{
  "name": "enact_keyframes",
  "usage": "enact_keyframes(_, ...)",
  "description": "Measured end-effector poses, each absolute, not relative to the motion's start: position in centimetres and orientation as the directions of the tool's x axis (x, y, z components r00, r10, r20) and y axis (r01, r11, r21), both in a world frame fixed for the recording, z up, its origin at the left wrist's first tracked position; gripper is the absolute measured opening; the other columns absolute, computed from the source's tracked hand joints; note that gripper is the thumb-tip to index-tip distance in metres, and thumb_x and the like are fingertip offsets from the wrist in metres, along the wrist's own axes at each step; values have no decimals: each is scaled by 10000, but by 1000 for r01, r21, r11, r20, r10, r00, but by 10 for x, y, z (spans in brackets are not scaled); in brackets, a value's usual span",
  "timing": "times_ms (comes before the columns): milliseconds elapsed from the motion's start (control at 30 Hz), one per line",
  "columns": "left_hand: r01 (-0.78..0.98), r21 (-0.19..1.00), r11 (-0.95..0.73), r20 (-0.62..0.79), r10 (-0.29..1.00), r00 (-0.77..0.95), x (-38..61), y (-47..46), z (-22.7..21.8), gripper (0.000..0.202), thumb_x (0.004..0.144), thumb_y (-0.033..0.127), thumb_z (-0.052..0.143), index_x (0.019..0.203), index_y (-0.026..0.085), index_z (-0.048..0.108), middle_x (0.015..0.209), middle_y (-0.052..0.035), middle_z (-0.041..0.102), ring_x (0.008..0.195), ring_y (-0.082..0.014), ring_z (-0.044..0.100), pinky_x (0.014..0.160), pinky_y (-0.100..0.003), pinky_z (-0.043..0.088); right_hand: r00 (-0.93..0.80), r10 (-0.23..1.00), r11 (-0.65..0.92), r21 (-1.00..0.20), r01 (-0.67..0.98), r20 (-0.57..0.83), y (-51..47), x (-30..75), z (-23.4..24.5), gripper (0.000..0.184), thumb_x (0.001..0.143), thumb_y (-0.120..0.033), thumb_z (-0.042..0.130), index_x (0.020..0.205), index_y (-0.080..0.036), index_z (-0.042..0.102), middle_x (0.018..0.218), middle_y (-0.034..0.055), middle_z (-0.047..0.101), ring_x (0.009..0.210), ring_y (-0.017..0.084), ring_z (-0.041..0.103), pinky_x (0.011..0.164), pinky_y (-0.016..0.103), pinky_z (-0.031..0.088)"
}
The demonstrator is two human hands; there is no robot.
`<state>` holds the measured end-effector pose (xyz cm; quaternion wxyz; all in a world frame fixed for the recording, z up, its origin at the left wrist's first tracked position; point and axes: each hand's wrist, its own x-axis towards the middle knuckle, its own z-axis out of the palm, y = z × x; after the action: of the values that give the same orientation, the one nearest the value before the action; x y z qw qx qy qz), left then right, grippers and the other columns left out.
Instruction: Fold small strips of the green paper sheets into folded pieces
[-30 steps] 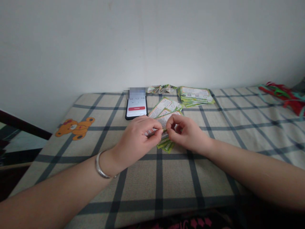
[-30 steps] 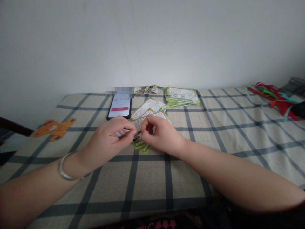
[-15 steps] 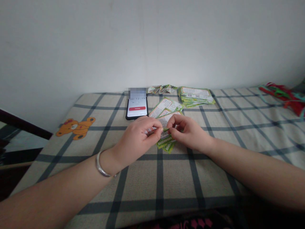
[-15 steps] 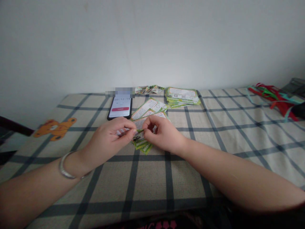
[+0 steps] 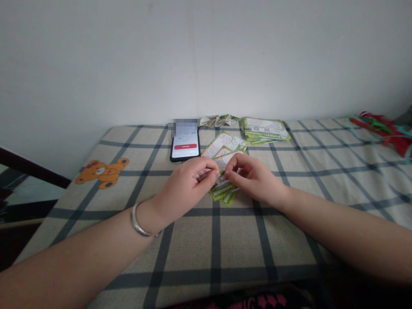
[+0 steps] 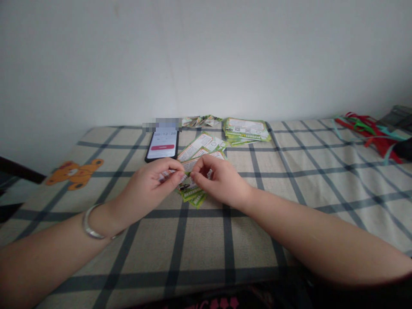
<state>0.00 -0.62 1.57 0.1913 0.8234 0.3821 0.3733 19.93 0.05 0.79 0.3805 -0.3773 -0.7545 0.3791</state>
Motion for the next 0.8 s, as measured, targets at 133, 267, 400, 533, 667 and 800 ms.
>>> enact_keyframes(133, 516, 524, -677, 582, 727, 364, 0, -5, 15, 139, 893, 131, 536, 1021, 183, 550, 962, -3, 623, 875, -123, 600, 794, -253, 491, -393, 873, 390, -897, 209, 289, 3, 199, 5, 118, 871, -270, 573, 797, -185, 538, 762, -9, 581, 664, 103, 518, 583, 246, 411)
enact_keyframes(267, 562, 388, -731, 686, 636, 354, 0, -3, 15, 189, 848, 65, 558, 1003, 173, 549, 1015, -36, 597, 1065, -174, 560, 938, -319, 478, -356, 889, 340, -936, 91, 288, 4, 198, 4, 124, 861, -263, 572, 782, -195, 506, 735, -22, 555, 638, 92, 505, 559, 234, 400)
enact_keyframes(400, 600, 356, -716, 671, 643, 369, -1, -1, 14, 249, 841, 71, 570, 1066, 175, 551, 1081, -54, 571, 1094, -186, 554, 960, -339, 493, -306, 913, 289, -957, 18, 270, 4, 196, 6, 156, 861, -290, 579, 777, -204, 479, 707, -26, 580, 609, 85, 515, 560, 233, 402)
enact_keyframes(533, 614, 331, -717, 642, 648, 410, -1, 0, 12, 370, 823, 103, 623, 1175, 170, 533, 1162, -74, 553, 1153, -203, 533, 1033, -376, 462, -249, 923, 305, -952, 7, 294, 5, 197, 7, 182, 865, -313, 582, 776, -209, 462, 705, -16, 601, 630, 91, 550, 575, 238, 417)
enact_keyframes(667, 602, 335, -725, 609, 654, 448, 0, 0, 11, 464, 794, 153, 696, 1227, 157, 531, 1196, -88, 561, 1163, -215, 531, 1044, -391, 458, -202, 926, 335, -941, 49, 319, 6, 198, 6, 190, 869, -329, 577, 779, -217, 454, 684, -25, 585, 618, 95, 549, 551, 242, 412)
enact_keyframes(800, 583, 339, -738, 576, 653, 492, 1, 0, 9, 418, 822, 158, 669, 1222, 161, 546, 1168, -78, 595, 1121, -200, 564, 1010, -379, 484, -199, 918, 369, -923, 111, 343, 6, 198, 6, 186, 872, -333, 566, 783, -223, 444, 667, -39, 551, 587, 90, 514, 528, 243, 402)
